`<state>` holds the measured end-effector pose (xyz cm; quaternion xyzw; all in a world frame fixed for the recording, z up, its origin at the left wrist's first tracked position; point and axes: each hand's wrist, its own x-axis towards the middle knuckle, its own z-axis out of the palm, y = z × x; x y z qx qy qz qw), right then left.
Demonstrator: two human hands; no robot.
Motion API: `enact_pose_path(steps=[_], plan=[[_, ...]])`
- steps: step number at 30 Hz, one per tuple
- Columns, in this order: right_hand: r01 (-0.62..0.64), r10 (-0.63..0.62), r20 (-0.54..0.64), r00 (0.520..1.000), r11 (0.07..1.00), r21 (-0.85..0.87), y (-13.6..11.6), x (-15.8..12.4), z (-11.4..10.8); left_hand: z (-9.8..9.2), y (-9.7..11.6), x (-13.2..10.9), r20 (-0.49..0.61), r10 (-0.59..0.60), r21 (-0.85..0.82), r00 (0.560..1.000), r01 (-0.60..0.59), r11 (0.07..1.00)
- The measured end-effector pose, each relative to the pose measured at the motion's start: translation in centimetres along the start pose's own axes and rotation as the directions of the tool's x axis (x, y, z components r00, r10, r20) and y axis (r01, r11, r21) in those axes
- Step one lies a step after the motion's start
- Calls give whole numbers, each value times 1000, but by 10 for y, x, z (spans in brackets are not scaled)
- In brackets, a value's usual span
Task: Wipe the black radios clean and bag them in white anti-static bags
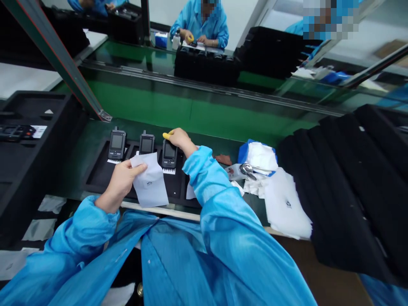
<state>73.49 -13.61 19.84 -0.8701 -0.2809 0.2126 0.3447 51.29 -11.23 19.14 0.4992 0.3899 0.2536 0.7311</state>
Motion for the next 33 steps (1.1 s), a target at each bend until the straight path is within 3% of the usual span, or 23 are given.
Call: enact_pose_path(steps=[5, 8, 9, 12, 14, 16, 21, 26, 29, 33], plan=[[-15, 13, 32, 999, 998, 62, -1, -1, 4, -3, 5, -2, 33, 13, 15, 999, -13, 1000], [99, -84, -125, 989, 988, 121, 0, -24, -21, -4, 6, -2, 40, 25, 39, 999, -26, 999], [189, -145, -241, 960, 967, 171, 0, -32, -32, -4, 6, -2, 43, 24, 46, 999, -26, 999], [516, -273, -558, 784, 786, 341, -1, -54, -63, 2, 9, -4, 78, 2, 56, 997, -6, 998], [622, -310, -607, 732, 667, 409, -2, -65, -73, 8, 12, -7, 124, -16, 71, 992, 8, 997], [639, -343, -573, 744, 616, 461, -2, -72, -73, 13, 16, -10, 172, -23, 101, 985, 5, 995], [595, -326, -512, 795, 586, 550, 2, -79, -61, 18, 24, -19, 271, 3, 159, 962, -48, 986], [570, -320, -482, 816, 587, 575, 1, -87, -65, 15, 22, -18, 262, 99, 254, 960, -167, 953], [584, -314, -504, 805, 566, 581, -4, -89, -68, 17, 20, -18, 296, 105, 329, 949, -204, 922], [653, -358, -555, 751, 521, 549, -4, -87, -67, 22, 22, -20, 329, 42, 295, 943, -145, 944]])
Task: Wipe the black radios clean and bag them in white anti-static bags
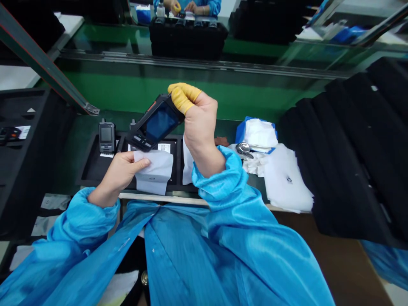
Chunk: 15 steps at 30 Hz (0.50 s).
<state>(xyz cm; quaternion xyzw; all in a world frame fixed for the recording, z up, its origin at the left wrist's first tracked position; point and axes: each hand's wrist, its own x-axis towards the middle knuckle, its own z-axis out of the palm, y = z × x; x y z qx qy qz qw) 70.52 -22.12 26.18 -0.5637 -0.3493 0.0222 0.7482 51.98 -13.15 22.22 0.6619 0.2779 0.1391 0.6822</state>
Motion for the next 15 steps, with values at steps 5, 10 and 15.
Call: enact_pose_path(steps=[5, 10, 15], plan=[[-32, 35, 33, 999, 995, -95, 5, -7, -6, 2, -1, 0, -106, -9, -75, 994, 1, 997], [-50, 50, 10, 999, 999, 19, -1, -13, -9, 4, -5, 1, -105, 55, -85, 993, -64, 994], [-96, 94, -45, 995, 995, -39, -14, -14, -4, 10, -7, 3, -144, 174, -97, 974, -189, 977]])
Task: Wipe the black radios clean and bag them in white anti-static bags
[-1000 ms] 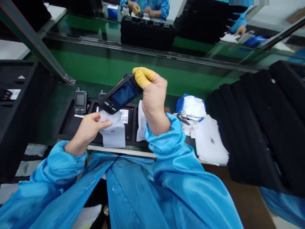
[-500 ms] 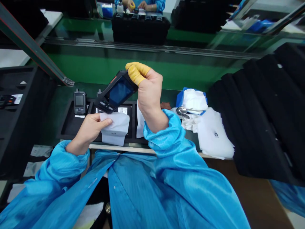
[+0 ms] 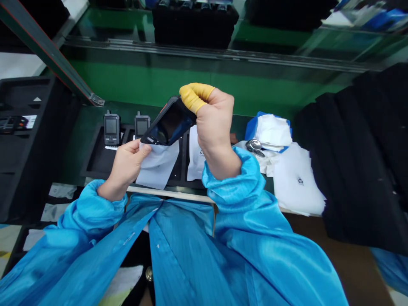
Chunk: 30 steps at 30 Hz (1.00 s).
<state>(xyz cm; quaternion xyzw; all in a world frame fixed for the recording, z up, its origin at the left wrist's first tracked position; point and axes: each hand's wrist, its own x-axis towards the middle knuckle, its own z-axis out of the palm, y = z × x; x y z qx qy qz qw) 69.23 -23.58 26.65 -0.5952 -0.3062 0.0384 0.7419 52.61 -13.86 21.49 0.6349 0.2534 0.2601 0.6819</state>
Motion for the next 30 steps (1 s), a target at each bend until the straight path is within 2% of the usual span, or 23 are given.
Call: enact_pose_path(steps=[3, 5, 10, 16, 22, 27, 30], plan=[[16, -16, -10, 1000, 999, -42, -8, -1, 2, 4, -2, 2, -67, 48, -60, 997, -52, 997], [17, -16, 12, 1000, 998, -60, -12, -3, 3, 8, -3, 4, -104, 76, -26, 992, -79, 997], [-3, 9, 44, 999, 992, -128, -12, -10, 2, 19, 0, 6, -117, 168, 41, 979, -164, 986], [30, -9, 111, 994, 982, -188, -11, -24, -5, 34, 13, 11, -181, 350, 184, 919, -318, 930], [58, -17, 172, 985, 970, -236, -23, -32, -19, 47, 33, 13, -80, 470, 221, 879, -444, 868], [70, -28, 158, 987, 961, -267, -42, -30, -32, 57, 49, 17, 39, 577, 282, 816, -563, 777], [74, -29, 157, 987, 954, -290, -54, -26, -37, 65, 59, 19, 73, 635, 250, 769, -630, 735]])
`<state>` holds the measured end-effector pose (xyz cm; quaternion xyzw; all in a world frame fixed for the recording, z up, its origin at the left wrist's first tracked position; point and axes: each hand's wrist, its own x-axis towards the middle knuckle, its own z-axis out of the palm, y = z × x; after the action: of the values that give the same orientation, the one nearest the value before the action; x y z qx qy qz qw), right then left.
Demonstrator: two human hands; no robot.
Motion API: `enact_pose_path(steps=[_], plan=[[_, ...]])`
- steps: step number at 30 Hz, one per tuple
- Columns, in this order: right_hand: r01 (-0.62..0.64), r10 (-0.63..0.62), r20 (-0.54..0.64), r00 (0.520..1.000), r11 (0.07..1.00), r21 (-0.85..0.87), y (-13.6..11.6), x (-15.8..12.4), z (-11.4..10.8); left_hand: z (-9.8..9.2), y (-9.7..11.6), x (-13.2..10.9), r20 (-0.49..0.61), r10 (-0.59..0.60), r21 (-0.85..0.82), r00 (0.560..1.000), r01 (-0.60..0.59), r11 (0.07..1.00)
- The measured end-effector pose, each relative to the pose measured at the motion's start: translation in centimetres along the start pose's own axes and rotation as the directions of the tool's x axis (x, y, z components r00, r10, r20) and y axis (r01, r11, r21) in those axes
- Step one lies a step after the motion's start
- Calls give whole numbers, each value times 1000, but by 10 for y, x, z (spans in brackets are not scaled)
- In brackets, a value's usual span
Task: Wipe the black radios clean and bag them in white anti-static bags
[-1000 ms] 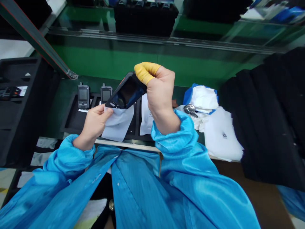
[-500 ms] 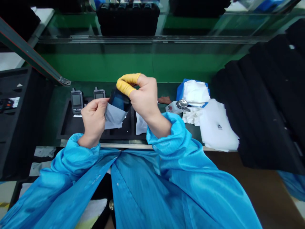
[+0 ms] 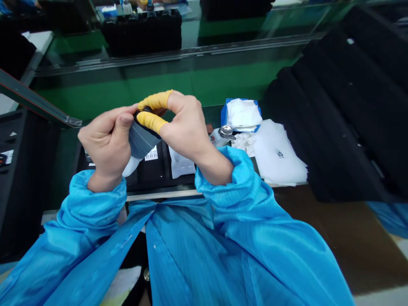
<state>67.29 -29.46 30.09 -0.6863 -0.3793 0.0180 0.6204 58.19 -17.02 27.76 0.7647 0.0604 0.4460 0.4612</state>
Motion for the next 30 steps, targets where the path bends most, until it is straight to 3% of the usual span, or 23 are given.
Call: enact_pose_path(steps=[3, 11, 13, 15, 17, 18, 19, 22, 25, 30], plan=[[-1, 2, 48, 999, 1000, -29, -6, 3, -6, 6, 9, 6, 38, -19, -59, 999, 22, 998], [38, -32, 61, 998, 993, -112, 1, 5, -11, 11, 14, 14, 129, -256, -100, 958, 270, 958], [1, -1, -1, 1000, 999, -32, 8, 8, -13, 5, 8, 13, 261, -344, -116, 902, 383, 917], [-48, 49, -24, 998, 998, 49, 15, 12, -14, -2, 1, 10, 421, -442, -86, 792, 520, 850], [-75, 73, 23, 997, 995, 72, 22, 16, -12, -6, -6, 4, 518, -508, -40, 688, 612, 789], [-79, 75, 61, 995, 995, 65, 25, 17, -10, -6, -10, 0, 524, -519, -38, 676, 627, 778], [-78, 73, 97, 993, 995, 54, 28, 18, -8, -5, -14, -4, 507, -517, -56, 690, 624, 779], [-61, 55, 139, 989, 998, 36, 33, 17, -5, 7, -26, -17, 363, -475, -169, 801, 558, 812], [-34, 33, 60, 998, 999, 13, 30, 9, -11, 20, -32, -28, 241, -457, -226, 856, 508, 831], [-19, 17, -67, 998, 999, -38, 9, -17, -45, 23, -15, -41, 41, -347, -82, 937, 350, 933]])
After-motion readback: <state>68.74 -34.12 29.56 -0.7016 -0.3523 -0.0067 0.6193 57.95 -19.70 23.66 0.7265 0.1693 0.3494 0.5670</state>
